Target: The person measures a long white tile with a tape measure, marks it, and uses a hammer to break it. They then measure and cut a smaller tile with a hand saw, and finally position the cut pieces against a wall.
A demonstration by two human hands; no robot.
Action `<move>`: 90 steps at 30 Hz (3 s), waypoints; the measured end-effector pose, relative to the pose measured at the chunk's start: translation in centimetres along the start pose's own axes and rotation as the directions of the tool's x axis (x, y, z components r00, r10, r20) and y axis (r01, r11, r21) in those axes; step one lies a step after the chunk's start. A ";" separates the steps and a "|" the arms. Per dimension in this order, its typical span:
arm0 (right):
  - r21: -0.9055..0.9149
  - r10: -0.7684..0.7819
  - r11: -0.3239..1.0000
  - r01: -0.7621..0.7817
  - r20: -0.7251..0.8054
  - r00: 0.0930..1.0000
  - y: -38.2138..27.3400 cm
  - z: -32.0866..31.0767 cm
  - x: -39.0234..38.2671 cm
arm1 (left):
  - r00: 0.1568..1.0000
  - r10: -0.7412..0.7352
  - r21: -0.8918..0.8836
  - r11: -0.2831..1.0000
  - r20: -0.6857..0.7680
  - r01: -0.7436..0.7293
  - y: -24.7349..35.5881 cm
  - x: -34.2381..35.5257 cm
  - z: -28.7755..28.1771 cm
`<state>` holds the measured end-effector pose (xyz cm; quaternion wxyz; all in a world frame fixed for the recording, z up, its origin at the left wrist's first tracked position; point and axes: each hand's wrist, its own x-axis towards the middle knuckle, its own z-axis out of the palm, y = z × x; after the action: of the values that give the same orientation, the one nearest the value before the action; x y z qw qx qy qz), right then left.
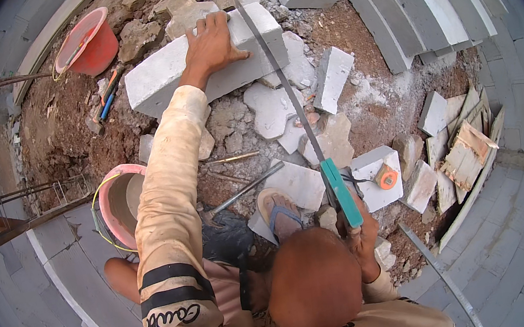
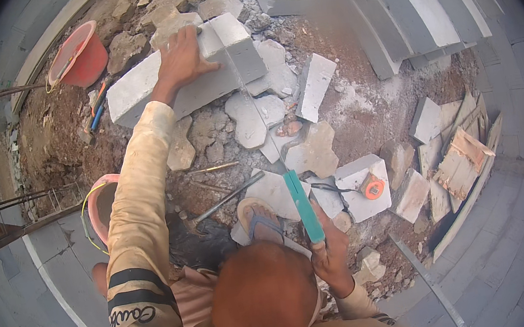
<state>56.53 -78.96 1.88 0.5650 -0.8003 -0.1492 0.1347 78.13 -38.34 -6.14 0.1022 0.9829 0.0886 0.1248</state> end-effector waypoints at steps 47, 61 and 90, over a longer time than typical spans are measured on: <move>-0.011 0.034 0.999 -0.034 -0.033 0.999 -1.6 0.7 2.1 | 0.997 -0.026 -0.092 0.995 0.073 0.033 -1.2 2.0 0.2; 0.025 -0.115 0.993 0.116 -0.038 0.993 -1.6 1.3 4.1 | 0.997 0.013 -0.130 0.991 0.079 -0.003 -1.7 2.2 0.3; 0.068 0.068 0.996 -0.064 -0.069 0.995 0.4 1.4 1.2 | 0.996 -0.044 -0.111 0.993 0.072 0.052 -3.1 3.1 1.8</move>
<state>57.14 -77.44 0.99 0.5913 -0.7900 -0.0978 0.1295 81.13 -35.09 -7.81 0.1634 0.9769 0.1014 0.0930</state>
